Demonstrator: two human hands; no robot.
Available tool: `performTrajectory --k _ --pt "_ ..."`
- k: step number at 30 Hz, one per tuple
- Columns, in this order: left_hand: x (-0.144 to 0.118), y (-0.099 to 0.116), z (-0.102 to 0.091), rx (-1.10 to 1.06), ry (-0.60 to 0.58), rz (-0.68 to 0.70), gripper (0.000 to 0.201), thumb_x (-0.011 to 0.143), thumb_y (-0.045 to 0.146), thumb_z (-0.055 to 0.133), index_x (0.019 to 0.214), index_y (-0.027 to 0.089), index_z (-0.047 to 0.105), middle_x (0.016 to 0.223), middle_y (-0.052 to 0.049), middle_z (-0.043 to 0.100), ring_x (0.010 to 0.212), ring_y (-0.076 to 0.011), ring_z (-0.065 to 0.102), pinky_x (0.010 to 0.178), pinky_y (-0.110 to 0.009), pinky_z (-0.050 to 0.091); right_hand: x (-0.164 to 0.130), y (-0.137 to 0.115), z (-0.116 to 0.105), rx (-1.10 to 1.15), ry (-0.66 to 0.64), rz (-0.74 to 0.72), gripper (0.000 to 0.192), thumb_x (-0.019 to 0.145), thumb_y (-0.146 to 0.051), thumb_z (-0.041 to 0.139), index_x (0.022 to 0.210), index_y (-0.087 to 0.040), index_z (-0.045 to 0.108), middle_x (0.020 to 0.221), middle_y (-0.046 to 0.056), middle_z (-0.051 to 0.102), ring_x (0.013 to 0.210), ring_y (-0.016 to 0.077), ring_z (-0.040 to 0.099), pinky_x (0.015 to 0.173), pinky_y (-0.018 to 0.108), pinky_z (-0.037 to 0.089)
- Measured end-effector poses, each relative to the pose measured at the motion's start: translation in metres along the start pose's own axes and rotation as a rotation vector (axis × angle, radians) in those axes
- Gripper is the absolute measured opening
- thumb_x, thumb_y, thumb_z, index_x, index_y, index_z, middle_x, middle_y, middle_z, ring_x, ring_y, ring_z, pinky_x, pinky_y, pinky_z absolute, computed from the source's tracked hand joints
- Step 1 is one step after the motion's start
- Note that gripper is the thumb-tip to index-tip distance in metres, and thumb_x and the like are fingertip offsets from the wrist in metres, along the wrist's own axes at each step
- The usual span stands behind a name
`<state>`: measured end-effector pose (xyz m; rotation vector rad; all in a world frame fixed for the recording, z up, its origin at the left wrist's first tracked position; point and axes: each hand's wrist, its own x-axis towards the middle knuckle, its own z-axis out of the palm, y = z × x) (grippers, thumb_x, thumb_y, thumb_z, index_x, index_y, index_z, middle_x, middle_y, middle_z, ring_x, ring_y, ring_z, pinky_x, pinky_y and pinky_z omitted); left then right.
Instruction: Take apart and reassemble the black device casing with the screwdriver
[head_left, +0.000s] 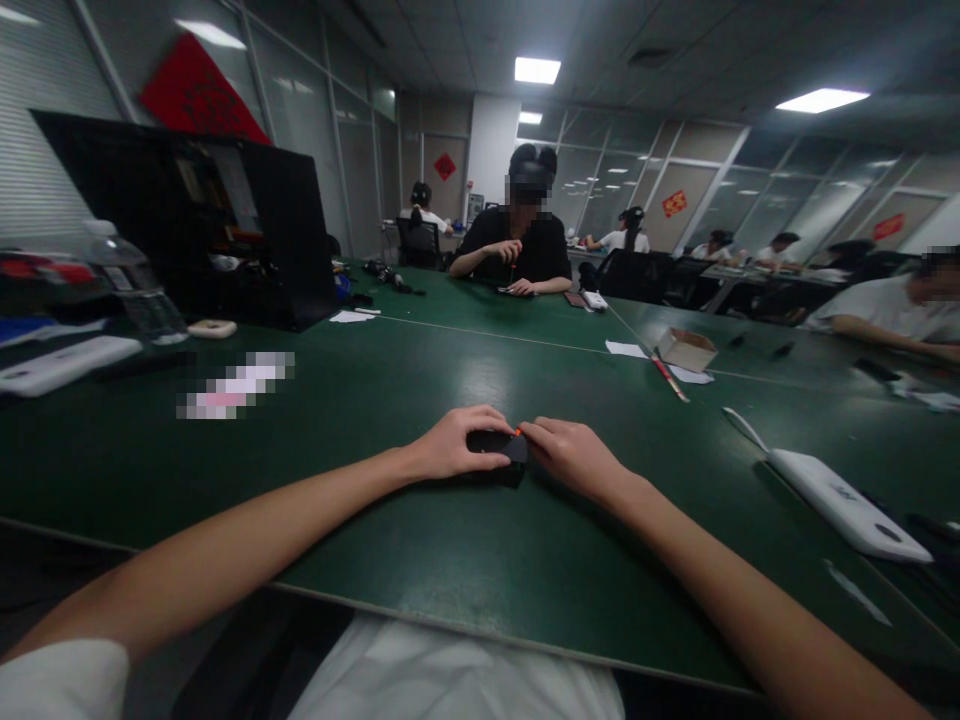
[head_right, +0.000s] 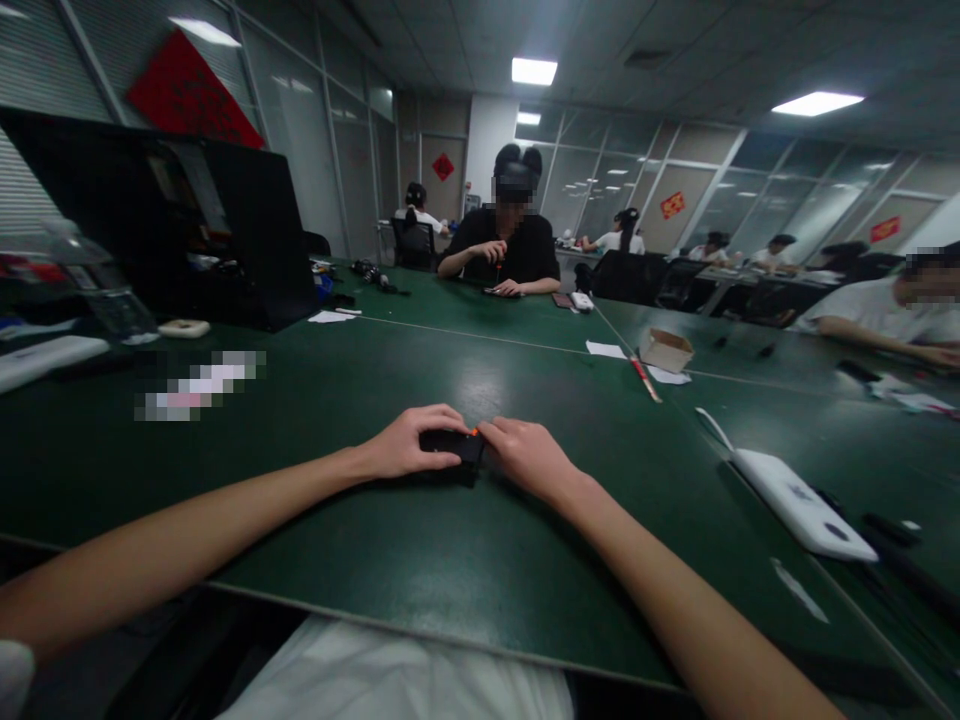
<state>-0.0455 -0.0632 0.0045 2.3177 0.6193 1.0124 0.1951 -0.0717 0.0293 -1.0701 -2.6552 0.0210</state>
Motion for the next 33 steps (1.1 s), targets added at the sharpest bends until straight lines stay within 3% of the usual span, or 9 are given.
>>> performTrajectory --k 7,13,19,25,30,33 --pt "0.002 0.004 -0.001 0.002 -0.031 0.034 0.04 0.081 0.04 0.072 0.114 0.018 0.068 0.111 -0.009 0.066 0.102 -0.0214 0.063 0.092 -0.034 0.047 0.004 0.002 0.006 0.154 -0.082 -0.017 0.027 0.096 -0.027 0.047 0.107 -0.019 0.07 0.091 0.003 0.074 0.075 0.0157 0.066 0.068 0.024 0.047" --pt "0.004 0.008 -0.002 -0.08 0.047 -0.1 0.035 0.081 0.037 0.072 0.11 0.017 0.07 0.108 -0.009 0.07 0.1 -0.0217 0.064 0.09 -0.034 0.048 -0.006 0.018 0.001 -0.002 -0.053 0.063 0.026 0.094 -0.029 0.05 0.107 -0.019 0.07 0.095 0.009 0.072 0.082 0.0211 0.066 0.073 0.029 0.046" --pt "0.006 0.002 0.0 -0.329 0.155 -0.289 0.038 0.08 0.038 0.071 0.111 0.015 0.069 0.11 -0.009 0.072 0.098 -0.0221 0.067 0.088 -0.034 0.051 -0.019 0.038 -0.009 -0.168 -0.027 0.168 0.028 0.096 -0.034 0.049 0.11 -0.018 0.067 0.103 0.013 0.07 0.082 0.0232 0.066 0.068 0.031 0.045" --pt "0.007 0.002 -0.001 -0.303 0.167 -0.271 0.039 0.08 0.038 0.071 0.111 0.015 0.07 0.109 -0.01 0.072 0.096 -0.0217 0.067 0.086 -0.033 0.051 -0.018 0.035 -0.005 -0.238 -0.027 0.174 0.029 0.096 -0.037 0.048 0.107 -0.019 0.068 0.098 0.012 0.069 0.08 0.0241 0.066 0.065 0.032 0.047" --pt "0.008 0.006 -0.005 -0.256 0.158 -0.223 0.037 0.083 0.037 0.07 0.112 0.015 0.071 0.11 -0.009 0.071 0.094 -0.0202 0.067 0.082 -0.03 0.051 -0.015 0.019 -0.008 -0.214 0.064 0.114 0.039 0.098 -0.043 0.044 0.121 -0.015 0.061 0.119 0.016 0.063 0.107 0.0281 0.059 0.089 0.039 0.048" --pt "0.008 0.007 -0.006 -0.182 0.144 -0.175 0.035 0.084 0.037 0.069 0.113 0.017 0.071 0.111 -0.009 0.071 0.096 -0.0201 0.066 0.082 -0.03 0.05 -0.013 0.003 -0.007 -0.096 0.126 -0.003 0.05 0.092 -0.053 0.054 0.125 -0.015 0.056 0.122 0.016 0.061 0.108 0.0288 0.057 0.096 0.043 0.046"
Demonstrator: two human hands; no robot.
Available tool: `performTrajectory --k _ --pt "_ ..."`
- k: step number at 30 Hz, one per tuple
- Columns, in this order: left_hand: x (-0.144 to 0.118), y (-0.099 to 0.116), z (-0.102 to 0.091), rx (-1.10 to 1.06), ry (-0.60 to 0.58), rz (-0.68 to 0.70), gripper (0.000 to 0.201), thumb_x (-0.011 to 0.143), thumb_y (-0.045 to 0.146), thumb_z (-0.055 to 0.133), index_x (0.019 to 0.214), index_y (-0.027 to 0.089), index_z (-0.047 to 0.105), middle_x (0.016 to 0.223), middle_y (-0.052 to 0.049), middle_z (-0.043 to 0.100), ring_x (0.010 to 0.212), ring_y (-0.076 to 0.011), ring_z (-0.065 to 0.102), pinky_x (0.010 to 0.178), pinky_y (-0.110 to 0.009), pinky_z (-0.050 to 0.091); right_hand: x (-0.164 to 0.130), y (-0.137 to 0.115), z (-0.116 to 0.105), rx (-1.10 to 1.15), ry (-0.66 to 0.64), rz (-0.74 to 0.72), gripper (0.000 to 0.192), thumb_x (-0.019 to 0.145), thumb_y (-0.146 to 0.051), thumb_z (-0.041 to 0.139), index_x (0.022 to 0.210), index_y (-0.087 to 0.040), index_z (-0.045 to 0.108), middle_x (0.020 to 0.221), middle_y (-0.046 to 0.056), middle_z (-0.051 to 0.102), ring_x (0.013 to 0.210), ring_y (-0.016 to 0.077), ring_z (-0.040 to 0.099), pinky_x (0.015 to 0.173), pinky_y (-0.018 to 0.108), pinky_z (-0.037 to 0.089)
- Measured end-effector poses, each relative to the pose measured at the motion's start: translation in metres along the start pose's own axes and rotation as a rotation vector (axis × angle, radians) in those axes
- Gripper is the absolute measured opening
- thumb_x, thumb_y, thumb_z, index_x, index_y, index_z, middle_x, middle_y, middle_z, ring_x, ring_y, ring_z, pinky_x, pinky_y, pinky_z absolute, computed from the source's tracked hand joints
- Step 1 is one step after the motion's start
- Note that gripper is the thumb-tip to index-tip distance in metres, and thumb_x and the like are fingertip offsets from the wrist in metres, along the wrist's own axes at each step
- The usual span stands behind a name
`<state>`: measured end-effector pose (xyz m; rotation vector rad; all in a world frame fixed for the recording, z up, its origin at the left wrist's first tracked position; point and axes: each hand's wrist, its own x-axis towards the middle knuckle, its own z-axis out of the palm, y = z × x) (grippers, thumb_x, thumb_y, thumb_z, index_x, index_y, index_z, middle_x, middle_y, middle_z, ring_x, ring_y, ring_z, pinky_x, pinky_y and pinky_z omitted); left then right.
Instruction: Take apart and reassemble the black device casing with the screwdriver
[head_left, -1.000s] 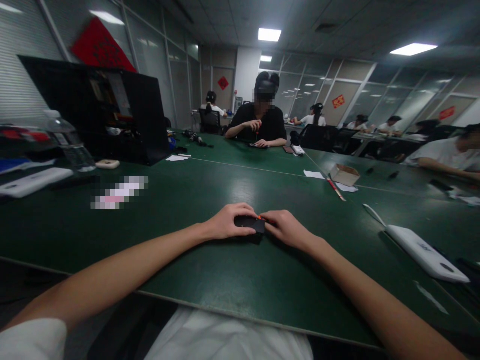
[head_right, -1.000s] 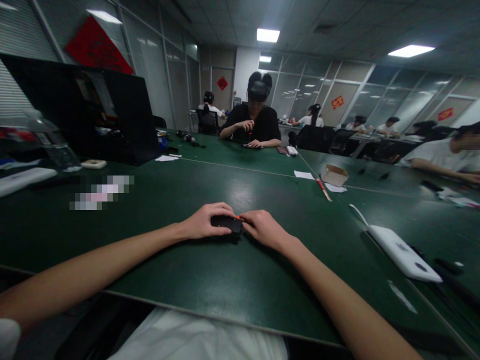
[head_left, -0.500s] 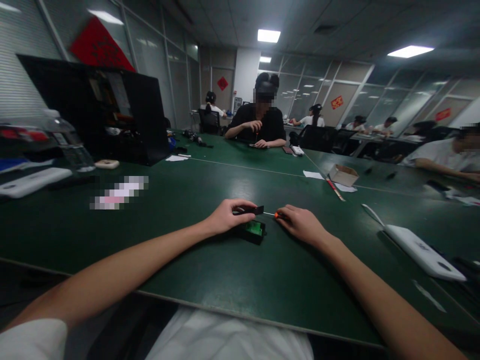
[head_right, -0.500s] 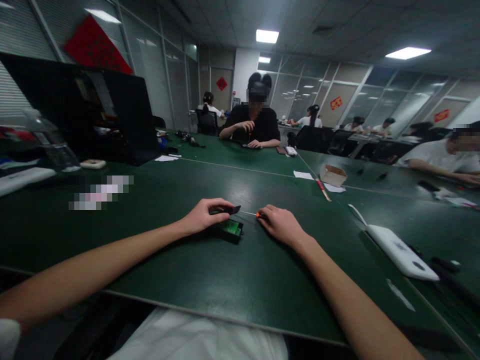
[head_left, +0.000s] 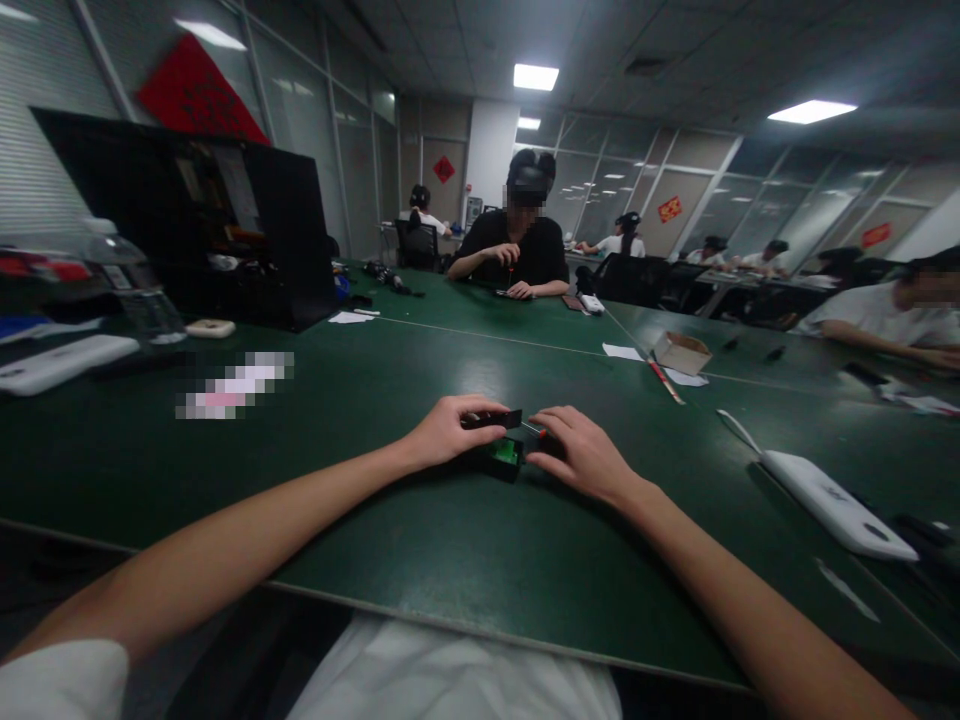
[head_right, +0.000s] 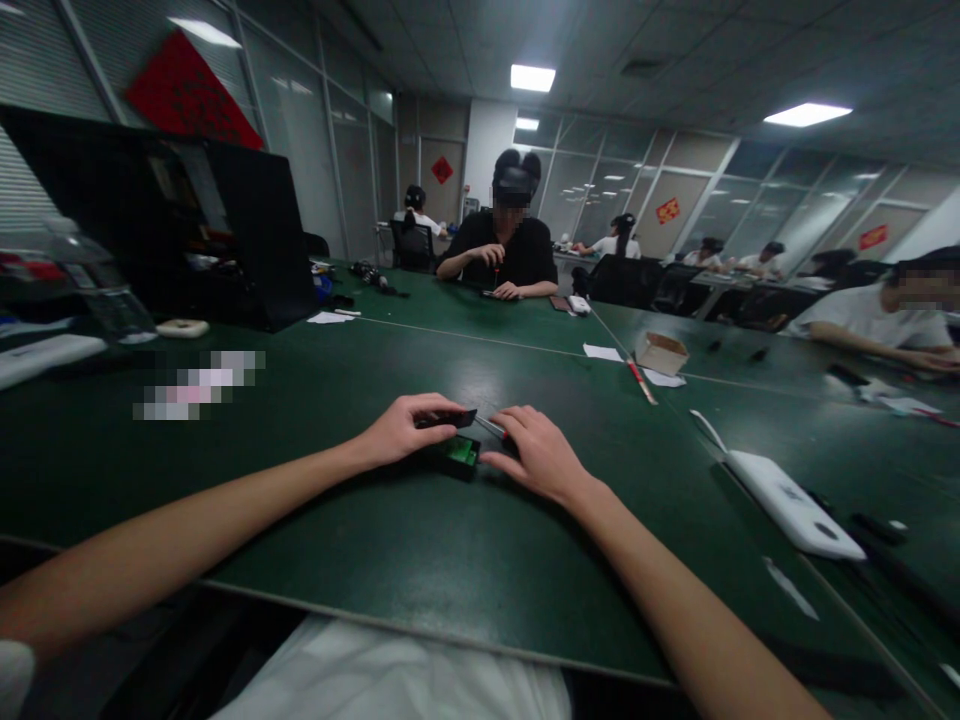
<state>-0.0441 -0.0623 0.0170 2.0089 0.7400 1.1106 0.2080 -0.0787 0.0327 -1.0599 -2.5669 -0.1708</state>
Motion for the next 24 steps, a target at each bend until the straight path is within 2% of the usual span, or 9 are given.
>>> performTrajectory --k 3,5,8,11,13,16,18,21,24 --pt "-0.001 0.002 -0.001 0.062 -0.006 0.052 0.036 0.085 0.037 0.068 0.114 0.018 0.071 0.109 -0.008 0.07 0.098 -0.0204 0.065 0.085 -0.03 0.049 0.003 -0.017 0.006 0.08 -0.007 -0.012 0.061 0.083 -0.06 0.064 0.122 -0.014 0.056 0.119 0.017 0.063 0.105 0.0313 0.057 0.093 0.047 0.047" --pt "-0.001 0.003 -0.001 0.089 -0.007 0.092 0.036 0.085 0.037 0.067 0.115 0.018 0.071 0.108 -0.009 0.07 0.1 -0.0206 0.065 0.088 -0.031 0.048 0.005 -0.026 0.013 0.118 -0.035 0.013 0.057 0.083 -0.057 0.064 0.12 -0.014 0.057 0.116 0.017 0.064 0.102 0.0311 0.058 0.09 0.046 0.049" --pt "-0.001 0.007 -0.003 0.127 -0.016 0.145 0.037 0.084 0.036 0.069 0.117 0.019 0.07 0.108 -0.009 0.069 0.1 -0.0206 0.064 0.092 -0.032 0.047 0.005 -0.031 0.022 0.196 -0.052 0.03 0.053 0.087 -0.048 0.064 0.127 -0.016 0.053 0.119 0.016 0.064 0.105 0.0302 0.059 0.091 0.046 0.049" --pt "0.002 0.008 -0.006 0.071 0.01 0.122 0.037 0.085 0.038 0.067 0.117 0.019 0.071 0.111 -0.009 0.069 0.102 -0.0211 0.063 0.091 -0.031 0.046 0.004 -0.032 0.027 0.274 -0.038 0.053 0.054 0.087 -0.043 0.065 0.132 -0.017 0.051 0.121 0.015 0.065 0.108 0.0293 0.06 0.093 0.045 0.048" --pt "0.005 0.006 -0.007 -0.035 0.085 0.037 0.036 0.088 0.042 0.062 0.112 0.017 0.072 0.105 -0.01 0.07 0.094 -0.0199 0.064 0.084 -0.029 0.047 0.003 -0.033 0.028 0.33 -0.018 0.089 0.05 0.085 -0.041 0.068 0.128 -0.019 0.054 0.119 0.013 0.066 0.106 0.0287 0.062 0.092 0.045 0.048" --pt "0.01 -0.003 -0.009 -0.302 0.272 -0.157 0.045 0.093 0.051 0.051 0.101 0.012 0.072 0.088 -0.009 0.07 0.071 -0.014 0.06 0.066 -0.025 0.046 0.004 -0.035 0.026 0.486 0.037 0.198 0.048 0.081 -0.036 0.071 0.125 -0.022 0.056 0.115 0.01 0.067 0.102 0.027 0.064 0.092 0.044 0.049" --pt "0.012 -0.009 -0.01 -0.525 0.344 -0.278 0.045 0.094 0.05 0.049 0.107 0.011 0.069 0.092 -0.009 0.069 0.066 -0.0113 0.057 0.059 -0.022 0.044 0.006 -0.035 0.025 0.685 0.108 0.297 0.048 0.081 -0.036 0.07 0.125 -0.024 0.055 0.115 0.007 0.066 0.103 0.0251 0.063 0.092 0.043 0.049" --pt "0.012 -0.011 -0.011 -0.79 0.337 -0.432 0.039 0.098 0.04 0.045 0.116 0.012 0.065 0.099 -0.01 0.067 0.065 -0.0102 0.058 0.055 -0.021 0.044 0.009 -0.033 0.023 1.076 0.244 0.487 0.048 0.08 -0.041 0.071 0.124 -0.028 0.055 0.119 0.006 0.063 0.105 0.0241 0.062 0.084 0.038 0.053" --pt "0.011 -0.005 -0.007 -0.998 0.271 -0.559 0.036 0.1 0.032 0.04 0.111 0.01 0.066 0.102 -0.012 0.067 0.068 -0.012 0.061 0.058 -0.024 0.05 0.013 -0.028 0.019 1.455 0.307 0.661 0.044 0.082 -0.041 0.07 0.121 -0.028 0.058 0.116 0.005 0.066 0.097 0.0228 0.065 0.071 0.033 0.055"
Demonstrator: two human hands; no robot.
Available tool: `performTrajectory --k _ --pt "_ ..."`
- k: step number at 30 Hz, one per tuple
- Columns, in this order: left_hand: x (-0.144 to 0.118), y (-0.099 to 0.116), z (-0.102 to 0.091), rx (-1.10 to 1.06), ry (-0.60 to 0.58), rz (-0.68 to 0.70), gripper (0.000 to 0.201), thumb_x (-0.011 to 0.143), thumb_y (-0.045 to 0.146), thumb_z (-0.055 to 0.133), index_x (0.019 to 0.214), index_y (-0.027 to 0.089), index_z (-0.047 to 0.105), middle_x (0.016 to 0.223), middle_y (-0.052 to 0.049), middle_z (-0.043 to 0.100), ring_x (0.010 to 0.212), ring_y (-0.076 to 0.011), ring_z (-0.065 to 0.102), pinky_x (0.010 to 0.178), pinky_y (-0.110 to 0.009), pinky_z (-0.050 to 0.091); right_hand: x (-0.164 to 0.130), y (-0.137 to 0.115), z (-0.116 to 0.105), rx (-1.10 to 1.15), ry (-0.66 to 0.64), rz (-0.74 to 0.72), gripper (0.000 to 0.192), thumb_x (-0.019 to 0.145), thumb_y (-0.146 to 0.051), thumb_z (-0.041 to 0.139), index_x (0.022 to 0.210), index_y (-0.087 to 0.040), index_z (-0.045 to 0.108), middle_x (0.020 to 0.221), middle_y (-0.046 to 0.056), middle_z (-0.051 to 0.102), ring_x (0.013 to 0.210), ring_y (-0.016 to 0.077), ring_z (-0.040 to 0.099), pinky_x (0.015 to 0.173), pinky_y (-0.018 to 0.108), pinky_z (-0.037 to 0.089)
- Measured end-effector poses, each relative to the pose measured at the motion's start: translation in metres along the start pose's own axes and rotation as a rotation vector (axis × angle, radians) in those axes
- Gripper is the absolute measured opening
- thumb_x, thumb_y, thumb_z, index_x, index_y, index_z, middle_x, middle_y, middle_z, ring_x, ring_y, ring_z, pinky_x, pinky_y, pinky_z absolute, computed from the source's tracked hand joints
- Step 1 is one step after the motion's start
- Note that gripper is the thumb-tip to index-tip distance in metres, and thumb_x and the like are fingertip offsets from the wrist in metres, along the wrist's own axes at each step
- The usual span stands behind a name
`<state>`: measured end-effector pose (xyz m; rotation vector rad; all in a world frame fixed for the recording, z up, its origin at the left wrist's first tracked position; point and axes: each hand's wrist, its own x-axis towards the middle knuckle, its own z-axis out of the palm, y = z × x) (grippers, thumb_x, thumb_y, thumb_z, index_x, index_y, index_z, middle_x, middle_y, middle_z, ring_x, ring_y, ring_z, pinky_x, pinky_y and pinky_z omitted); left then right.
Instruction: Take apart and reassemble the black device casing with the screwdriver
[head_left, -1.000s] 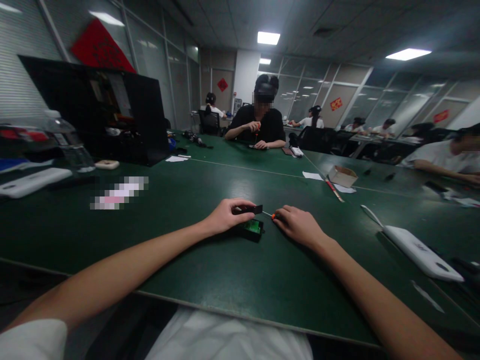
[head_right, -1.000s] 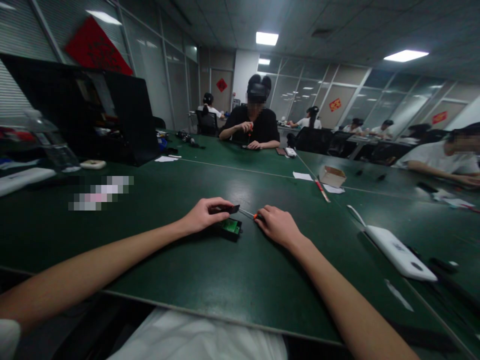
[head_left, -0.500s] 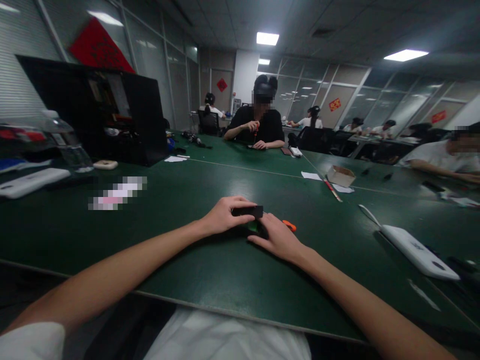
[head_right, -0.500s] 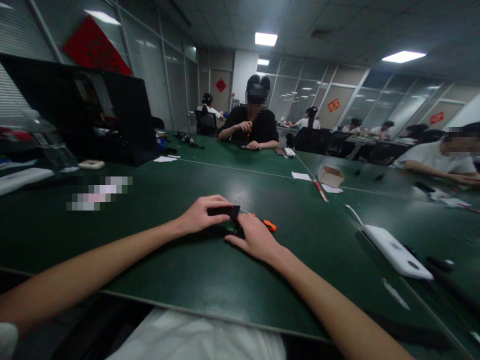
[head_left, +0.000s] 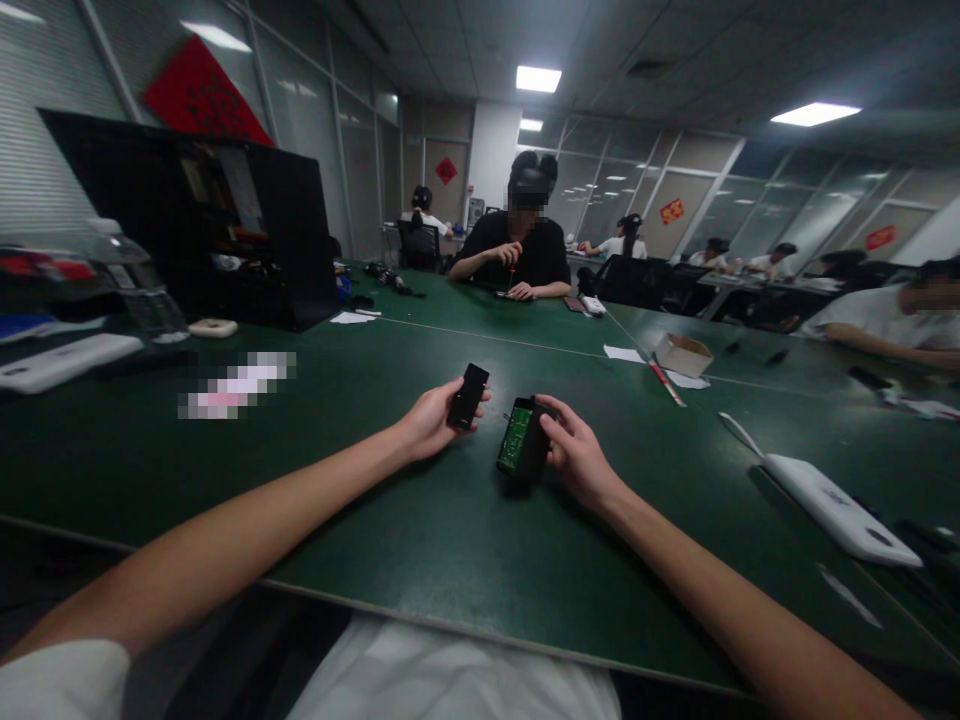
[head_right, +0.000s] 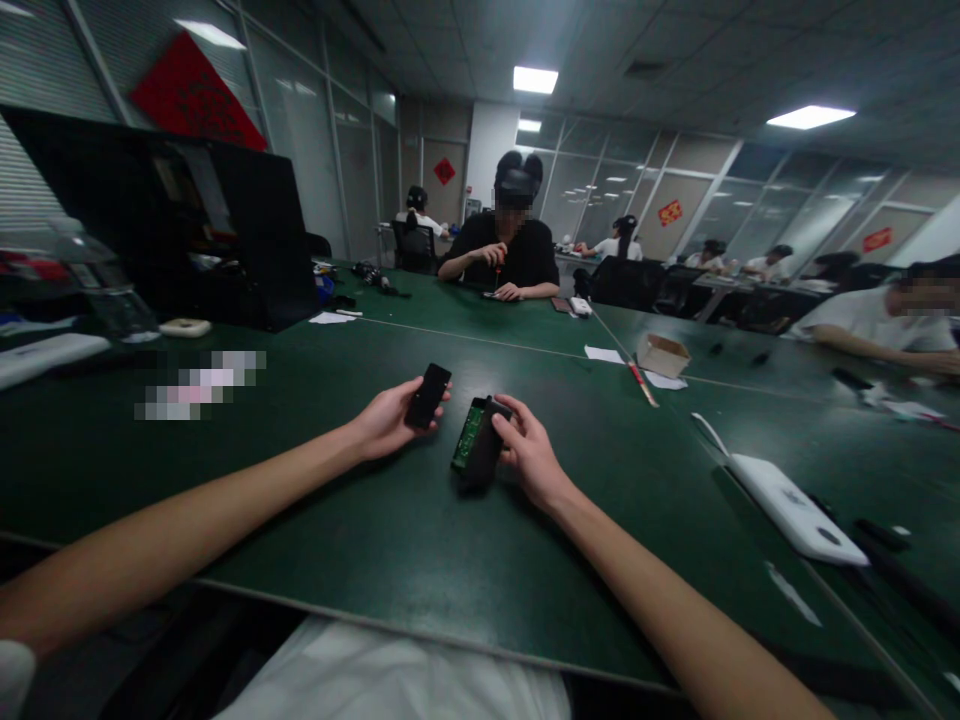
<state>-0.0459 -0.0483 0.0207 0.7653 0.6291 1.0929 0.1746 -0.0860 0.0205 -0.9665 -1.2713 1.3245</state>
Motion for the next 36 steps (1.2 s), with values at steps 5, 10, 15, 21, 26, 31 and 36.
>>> performTrajectory --k 5,10,15,21,26,31,36 --pt "-0.011 -0.004 0.016 -0.16 -0.151 -0.069 0.029 0.099 0.024 0.044 0.108 0.007 0.066 0.115 -0.016 0.065 0.098 -0.0229 0.067 0.084 -0.04 0.056 0.007 -0.009 -0.004 0.403 0.046 0.26 0.027 0.097 -0.041 0.049 0.106 -0.021 0.065 0.098 0.005 0.074 0.074 0.0159 0.068 0.063 0.027 0.055" --pt "-0.017 -0.006 0.016 -0.165 -0.289 -0.07 0.024 0.097 0.023 0.049 0.116 0.014 0.062 0.126 -0.016 0.06 0.117 -0.0307 0.061 0.091 -0.054 0.052 0.014 -0.016 -0.005 0.439 0.0 0.369 0.03 0.099 -0.036 0.038 0.101 -0.019 0.063 0.082 0.006 0.074 0.064 0.0172 0.068 0.06 0.029 0.055" --pt "-0.015 -0.008 0.012 -0.15 -0.311 -0.074 0.027 0.095 0.029 0.056 0.12 0.021 0.058 0.132 -0.016 0.058 0.116 -0.0315 0.062 0.091 -0.052 0.053 0.019 -0.028 0.0 0.423 -0.059 0.355 0.026 0.088 -0.023 0.043 0.103 -0.016 0.064 0.087 0.009 0.074 0.081 0.0253 0.071 0.075 0.043 0.057" --pt "-0.015 -0.011 0.016 -0.083 -0.198 -0.07 0.025 0.095 0.022 0.056 0.119 0.015 0.058 0.128 -0.019 0.061 0.108 -0.027 0.066 0.09 -0.044 0.055 0.013 -0.024 0.008 0.385 0.014 0.177 0.02 0.083 -0.023 0.059 0.102 -0.02 0.065 0.088 0.005 0.074 0.091 0.0248 0.07 0.083 0.041 0.056" --pt "-0.015 -0.014 0.015 -0.016 -0.167 -0.065 0.026 0.091 0.017 0.061 0.116 0.015 0.06 0.132 -0.018 0.059 0.109 -0.0261 0.065 0.089 -0.045 0.055 0.01 -0.01 0.012 0.267 0.036 0.003 0.034 0.078 -0.027 0.072 0.111 -0.022 0.065 0.101 0.005 0.074 0.101 0.0255 0.068 0.084 0.041 0.057" --pt "-0.017 -0.016 0.018 0.026 -0.123 -0.028 0.032 0.086 0.019 0.067 0.118 0.018 0.06 0.137 -0.016 0.055 0.105 -0.0246 0.065 0.083 -0.044 0.056 0.008 -0.005 0.015 0.195 0.077 -0.077 0.044 0.075 -0.031 0.077 0.117 -0.024 0.064 0.121 0.007 0.068 0.112 0.0275 0.064 0.086 0.042 0.058" --pt "-0.02 -0.019 0.022 0.047 -0.104 -0.005 0.04 0.081 0.021 0.074 0.119 0.018 0.061 0.131 -0.015 0.059 0.1 -0.0223 0.066 0.086 -0.044 0.054 0.006 -0.002 0.019 0.154 0.12 -0.116 0.051 0.073 -0.032 0.079 0.12 -0.026 0.062 0.134 0.008 0.061 0.124 0.0285 0.056 0.095 0.044 0.054"
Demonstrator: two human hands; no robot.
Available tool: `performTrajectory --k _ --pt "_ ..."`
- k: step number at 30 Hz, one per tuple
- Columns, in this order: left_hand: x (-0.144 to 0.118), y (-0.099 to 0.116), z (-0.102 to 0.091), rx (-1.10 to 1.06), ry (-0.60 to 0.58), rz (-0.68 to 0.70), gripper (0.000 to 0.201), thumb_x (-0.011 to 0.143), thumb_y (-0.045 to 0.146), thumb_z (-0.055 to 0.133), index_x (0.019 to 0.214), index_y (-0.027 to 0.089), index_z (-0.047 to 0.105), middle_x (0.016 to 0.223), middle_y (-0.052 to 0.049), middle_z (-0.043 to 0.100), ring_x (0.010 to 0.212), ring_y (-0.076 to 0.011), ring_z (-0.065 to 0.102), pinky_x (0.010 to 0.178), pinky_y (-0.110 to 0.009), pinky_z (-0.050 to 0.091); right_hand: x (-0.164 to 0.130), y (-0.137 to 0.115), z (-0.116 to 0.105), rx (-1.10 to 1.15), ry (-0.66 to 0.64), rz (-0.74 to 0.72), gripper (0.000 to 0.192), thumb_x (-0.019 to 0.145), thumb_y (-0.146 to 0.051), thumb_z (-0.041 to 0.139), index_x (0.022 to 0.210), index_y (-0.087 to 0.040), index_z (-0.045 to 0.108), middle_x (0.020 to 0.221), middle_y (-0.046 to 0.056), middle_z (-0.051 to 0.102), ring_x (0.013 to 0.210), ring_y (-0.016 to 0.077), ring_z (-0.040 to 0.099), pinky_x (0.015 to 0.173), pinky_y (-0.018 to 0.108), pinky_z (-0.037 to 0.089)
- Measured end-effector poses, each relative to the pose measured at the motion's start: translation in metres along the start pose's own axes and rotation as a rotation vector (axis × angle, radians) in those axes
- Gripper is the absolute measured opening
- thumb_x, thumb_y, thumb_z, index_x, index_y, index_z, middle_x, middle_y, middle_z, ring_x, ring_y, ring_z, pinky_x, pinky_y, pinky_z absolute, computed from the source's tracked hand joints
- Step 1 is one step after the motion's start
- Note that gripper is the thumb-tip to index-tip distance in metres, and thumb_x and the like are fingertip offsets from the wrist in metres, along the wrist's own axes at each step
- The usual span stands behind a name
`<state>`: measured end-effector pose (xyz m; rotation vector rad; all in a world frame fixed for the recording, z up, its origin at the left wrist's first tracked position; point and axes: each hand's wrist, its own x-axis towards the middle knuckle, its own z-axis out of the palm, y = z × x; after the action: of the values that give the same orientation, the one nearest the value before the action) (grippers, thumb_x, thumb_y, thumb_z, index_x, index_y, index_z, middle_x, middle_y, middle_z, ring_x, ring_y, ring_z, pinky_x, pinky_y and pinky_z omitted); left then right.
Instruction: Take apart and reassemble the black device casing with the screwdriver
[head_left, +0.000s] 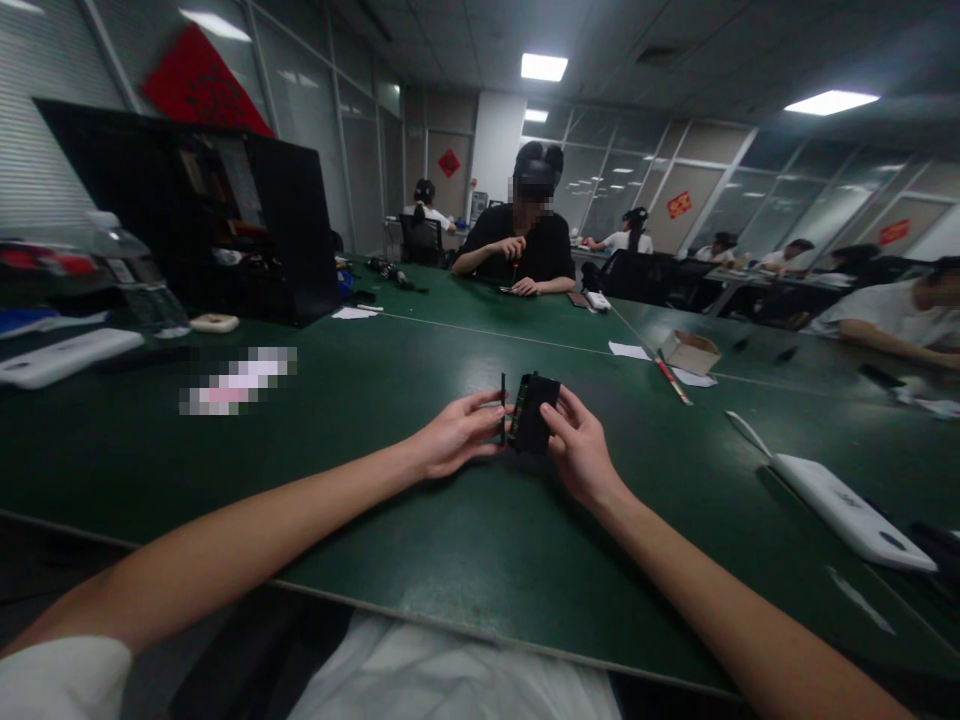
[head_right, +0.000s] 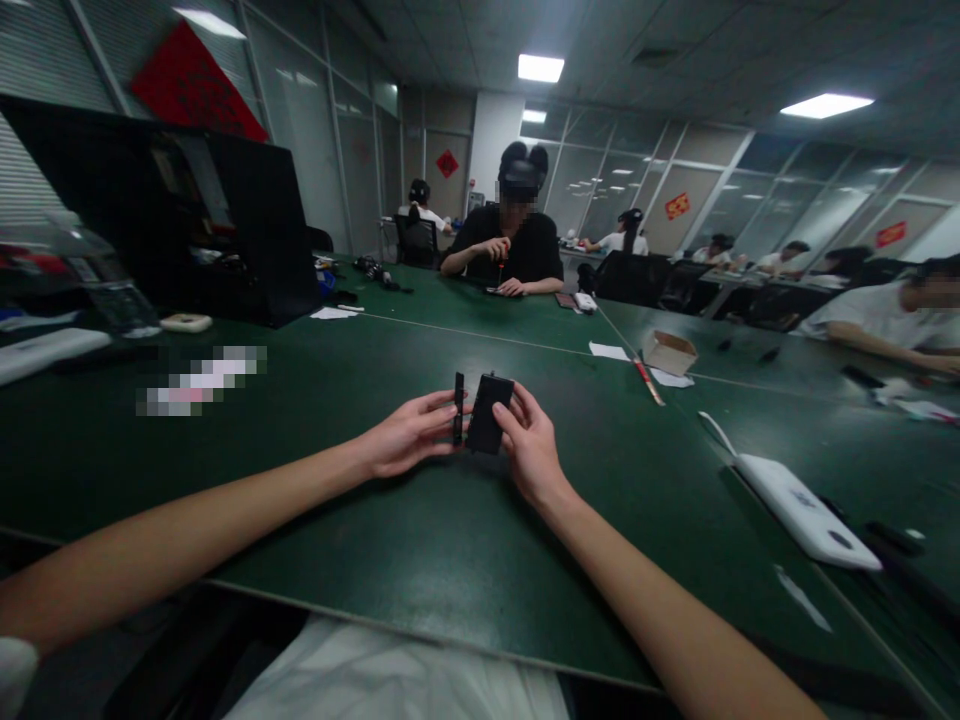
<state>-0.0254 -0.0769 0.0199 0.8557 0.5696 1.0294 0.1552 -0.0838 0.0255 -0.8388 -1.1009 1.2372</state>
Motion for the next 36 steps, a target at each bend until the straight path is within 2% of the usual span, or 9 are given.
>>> performTrajectory --k 8,14,18,25,30,32,36 --pt "0.001 -0.011 -0.003 0.077 -0.011 0.018 0.049 0.079 0.027 0.076 0.123 0.019 0.058 0.114 -0.014 0.067 0.094 -0.0211 0.068 0.083 -0.038 0.054 -0.001 0.009 0.0 -0.09 0.0 -0.064 0.06 0.074 -0.033 0.078 0.129 -0.026 0.056 0.13 0.007 0.064 0.128 0.0251 0.054 0.109 0.045 0.042" --pt "0.0 -0.011 -0.001 0.118 0.014 0.052 0.051 0.076 0.025 0.079 0.122 0.016 0.059 0.12 -0.015 0.066 0.092 -0.0194 0.068 0.075 -0.029 0.052 -0.003 0.008 0.001 -0.107 0.002 -0.043 0.061 0.075 -0.033 0.078 0.131 -0.026 0.055 0.131 0.007 0.064 0.127 0.0248 0.054 0.108 0.044 0.042" --pt "0.0 -0.012 0.0 0.119 0.017 0.063 0.051 0.076 0.025 0.078 0.123 0.016 0.059 0.12 -0.016 0.066 0.089 -0.0187 0.068 0.072 -0.027 0.051 -0.004 0.009 0.0 -0.093 0.003 -0.046 0.059 0.074 -0.033 0.078 0.129 -0.027 0.057 0.131 0.007 0.064 0.127 0.0249 0.054 0.106 0.043 0.045" --pt "0.0 -0.019 0.004 0.116 0.017 0.1 0.051 0.077 0.027 0.078 0.122 0.016 0.059 0.122 -0.016 0.066 0.091 -0.0205 0.068 0.078 -0.032 0.052 -0.004 0.014 -0.002 -0.112 -0.014 -0.072 0.058 0.075 -0.035 0.077 0.13 -0.028 0.056 0.136 0.006 0.06 0.13 0.0247 0.052 0.109 0.043 0.043" --pt "0.001 -0.024 0.009 0.165 0.096 0.214 0.042 0.078 0.024 0.076 0.116 0.016 0.063 0.13 -0.014 0.062 0.113 -0.0256 0.061 0.089 -0.034 0.053 -0.005 0.019 -0.004 -0.088 -0.049 -0.07 0.061 0.078 -0.035 0.074 0.134 -0.033 0.051 0.138 0.003 0.058 0.132 0.0224 0.05 0.109 0.041 0.042" --pt "0.001 -0.026 0.01 0.203 0.107 0.249 0.04 0.077 0.024 0.076 0.114 0.016 0.064 0.131 -0.014 0.061 0.114 -0.0261 0.061 0.092 -0.035 0.052 -0.006 0.019 -0.005 -0.085 -0.086 -0.056 0.061 0.081 -0.036 0.072 0.137 -0.035 0.047 0.139 0.001 0.056 0.131 0.0217 0.05 0.11 0.041 0.041" --pt "-0.003 -0.031 0.012 0.297 -0.011 0.247 0.053 0.077 0.023 0.076 0.126 0.018 0.058 0.128 -0.013 0.063 0.109 -0.027 0.065 0.096 -0.041 0.051 -0.01 0.016 -0.004 -0.234 -0.14 -0.046 0.057 0.084 -0.041 0.069 0.136 -0.033 0.048 0.138 0.002 0.056 0.13 0.0233 0.05 0.112 0.042 0.037"
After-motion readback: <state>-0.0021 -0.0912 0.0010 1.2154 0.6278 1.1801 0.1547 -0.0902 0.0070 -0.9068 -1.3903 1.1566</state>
